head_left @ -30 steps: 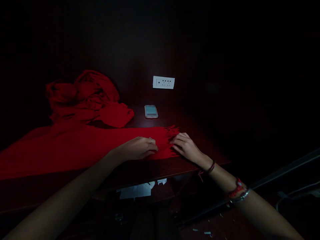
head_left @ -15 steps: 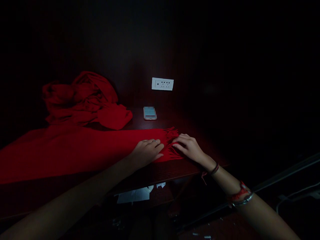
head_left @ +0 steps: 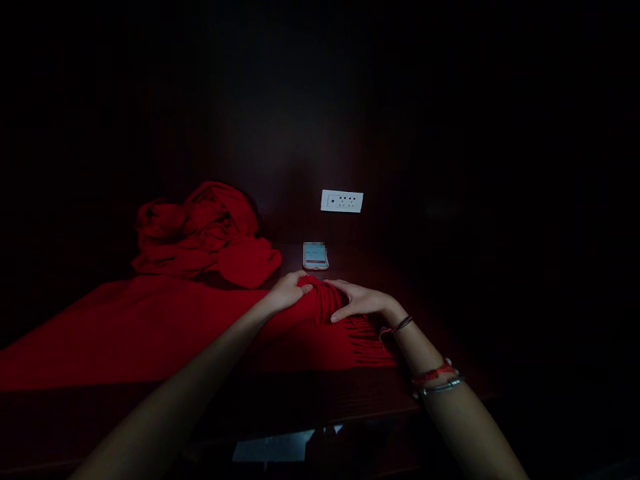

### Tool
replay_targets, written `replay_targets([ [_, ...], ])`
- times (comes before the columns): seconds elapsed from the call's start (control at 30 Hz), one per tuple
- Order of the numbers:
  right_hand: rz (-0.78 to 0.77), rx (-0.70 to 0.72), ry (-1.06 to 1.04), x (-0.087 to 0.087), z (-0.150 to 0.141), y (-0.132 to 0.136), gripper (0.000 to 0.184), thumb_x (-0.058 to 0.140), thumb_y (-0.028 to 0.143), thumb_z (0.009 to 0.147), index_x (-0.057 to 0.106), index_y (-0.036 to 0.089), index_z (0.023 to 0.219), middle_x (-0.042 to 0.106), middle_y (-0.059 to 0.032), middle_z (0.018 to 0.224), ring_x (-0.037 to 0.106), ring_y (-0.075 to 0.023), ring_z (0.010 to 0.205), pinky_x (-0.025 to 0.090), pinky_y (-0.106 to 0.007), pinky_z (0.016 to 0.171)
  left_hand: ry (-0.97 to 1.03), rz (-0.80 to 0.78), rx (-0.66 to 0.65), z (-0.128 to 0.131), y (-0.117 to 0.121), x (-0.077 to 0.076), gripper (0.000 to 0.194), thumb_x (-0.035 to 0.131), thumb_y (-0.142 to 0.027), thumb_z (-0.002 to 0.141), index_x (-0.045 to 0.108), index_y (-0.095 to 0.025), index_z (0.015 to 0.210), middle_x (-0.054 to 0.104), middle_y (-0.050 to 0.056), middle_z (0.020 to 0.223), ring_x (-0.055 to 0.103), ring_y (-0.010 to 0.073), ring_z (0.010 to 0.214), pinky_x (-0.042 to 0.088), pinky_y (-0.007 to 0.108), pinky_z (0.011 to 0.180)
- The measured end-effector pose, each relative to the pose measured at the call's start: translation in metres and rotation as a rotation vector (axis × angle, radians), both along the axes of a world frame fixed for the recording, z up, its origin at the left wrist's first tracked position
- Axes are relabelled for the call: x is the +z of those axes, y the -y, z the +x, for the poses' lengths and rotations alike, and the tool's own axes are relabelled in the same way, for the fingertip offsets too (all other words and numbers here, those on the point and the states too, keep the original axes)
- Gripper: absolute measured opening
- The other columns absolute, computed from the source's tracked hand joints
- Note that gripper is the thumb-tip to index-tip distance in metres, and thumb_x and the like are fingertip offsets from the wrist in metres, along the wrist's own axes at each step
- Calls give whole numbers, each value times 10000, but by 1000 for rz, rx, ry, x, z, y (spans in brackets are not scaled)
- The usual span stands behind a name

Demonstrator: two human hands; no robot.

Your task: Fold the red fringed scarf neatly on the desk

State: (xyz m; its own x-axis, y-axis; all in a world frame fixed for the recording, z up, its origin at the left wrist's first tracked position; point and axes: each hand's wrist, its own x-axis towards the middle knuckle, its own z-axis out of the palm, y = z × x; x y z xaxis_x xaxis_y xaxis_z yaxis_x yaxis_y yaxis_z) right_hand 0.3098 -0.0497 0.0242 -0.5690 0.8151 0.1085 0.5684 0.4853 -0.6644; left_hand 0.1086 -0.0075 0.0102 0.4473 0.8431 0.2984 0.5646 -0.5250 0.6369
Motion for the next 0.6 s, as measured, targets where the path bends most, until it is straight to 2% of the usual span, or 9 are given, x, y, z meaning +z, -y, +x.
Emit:
replay_targets([
  [0.17, 130, -34, -34, -9, 4, 0, 856, 678, 351, 571, 245, 140, 1279, 423, -148, 1210, 428, -210, 1076, 342, -370, 906, -9, 65, 127, -4, -5, -6, 210, 372, -231, 763, 536, -130, 845, 605, 83, 903, 553, 185, 850, 407, 329, 784],
  [0.27, 278, -7, -12, -15, -5, -3, 967, 707, 351, 524, 173, 145, 1304, 325, -157, 1285, 324, -226, 1160, 292, -377, 942, -36, 39, 167, -5, -10, -11, 230, 365, -274, 766, 549, -137, 781, 618, 79, 839, 564, 190, 782, 428, 309, 709],
  [0.33, 367, 13, 2, -19, -15, -4, 956, 713, 313, 520, 186, 158, 1302, 294, -142, 1308, 289, -221, 1182, 271, -363, 956, -41, 17, 150, -5, -12, -15, 242, 371, -307, 761, 550, -152, 708, 619, 52, 736, 563, 181, 700, 433, 283, 629],
  [0.4, 402, -21, 20, -23, -24, -7, 715, 649, 234, 607, 331, 167, 1243, 414, -115, 1236, 387, -205, 1116, 314, -345, 921, -36, 13, 144, -6, -12, -18, 255, 387, -335, 748, 537, -160, 639, 594, 24, 642, 543, 165, 632, 417, 260, 570],
  [0.47, 393, -120, 10, -25, -28, -11, 391, 537, 161, 689, 517, 175, 1079, 570, -74, 1054, 513, -183, 963, 375, -327, 846, -17, 23, 167, -6, -12, -20, 245, 416, -346, 727, 525, -160, 610, 560, 4, 588, 518, 149, 590, 394, 242, 541],
  [0.5, 366, -190, -23, -25, -28, -13, 286, 497, 141, 704, 577, 175, 976, 618, -53, 936, 553, -172, 868, 402, -316, 796, 0, 25, 180, -6, -12, -20, 228, 435, -341, 713, 525, -158, 612, 547, -4, 575, 506, 141, 576, 383, 235, 533],
  [0.6, 160, -451, -330, -19, -25, -25, 155, 475, 127, 702, 604, 155, 782, 617, -11, 660, 564, -128, 617, 445, -263, 625, 101, -9, 174, -4, -13, -21, 165, 486, -310, 670, 540, -154, 653, 541, -18, 580, 494, 122, 562, 365, 214, 525],
])
